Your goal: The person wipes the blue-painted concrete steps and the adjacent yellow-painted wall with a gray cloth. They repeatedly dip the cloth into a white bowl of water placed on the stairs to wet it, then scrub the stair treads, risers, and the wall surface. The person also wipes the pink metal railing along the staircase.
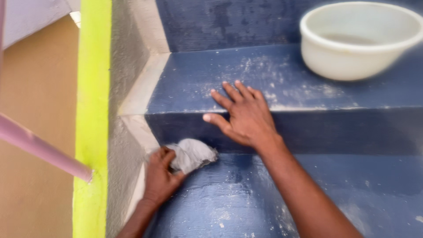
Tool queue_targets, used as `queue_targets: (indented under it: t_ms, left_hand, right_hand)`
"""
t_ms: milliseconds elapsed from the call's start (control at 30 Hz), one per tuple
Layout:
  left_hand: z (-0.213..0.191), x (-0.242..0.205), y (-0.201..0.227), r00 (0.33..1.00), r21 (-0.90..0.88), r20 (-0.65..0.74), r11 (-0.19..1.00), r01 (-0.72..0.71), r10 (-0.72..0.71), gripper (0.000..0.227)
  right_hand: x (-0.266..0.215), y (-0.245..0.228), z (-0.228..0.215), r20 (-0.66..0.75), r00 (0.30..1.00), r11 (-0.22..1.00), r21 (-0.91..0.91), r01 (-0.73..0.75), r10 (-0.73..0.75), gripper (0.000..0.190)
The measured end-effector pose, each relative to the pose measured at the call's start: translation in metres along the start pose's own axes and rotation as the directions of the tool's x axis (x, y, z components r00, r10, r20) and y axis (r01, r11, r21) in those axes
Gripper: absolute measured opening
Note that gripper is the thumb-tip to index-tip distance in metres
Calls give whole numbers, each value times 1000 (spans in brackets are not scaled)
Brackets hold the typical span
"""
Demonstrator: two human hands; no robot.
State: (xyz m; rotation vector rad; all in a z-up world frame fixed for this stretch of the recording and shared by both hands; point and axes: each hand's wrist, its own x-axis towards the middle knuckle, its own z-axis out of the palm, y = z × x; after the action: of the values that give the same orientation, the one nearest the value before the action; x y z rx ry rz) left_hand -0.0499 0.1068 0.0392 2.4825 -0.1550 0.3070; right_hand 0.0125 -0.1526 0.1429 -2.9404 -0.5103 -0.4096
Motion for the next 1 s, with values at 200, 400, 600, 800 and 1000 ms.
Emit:
queue_targets:
  t_ms: [200,400,600,800,1000]
  left_hand:
    - [73,-6,35,982,17,-36,983,-185,185,58]
    - [97,-1,24,959,-29,-257,991,-131,119,53]
    - [63,58,4,456,-953,-258,301,23,-852,47]
    - [8,91,22,495,-970,-201,101,-222,-845,32]
    - [42,76,-2,487,-178,-870,970,-163,-77,41]
  right_hand:
    - [-3,-3,2,9,1000,999,-53,-6,6,99]
    - [-2,0,2,21,1000,999,-40,-12,13,98]
    - [1,-2,0,50,998,998,-57,-25,28,99]
    - [1,-3,-2,59,998,998,-60,-11,15,100]
    - [1,-2,-1,48,998,995,-93,-34,38,105]
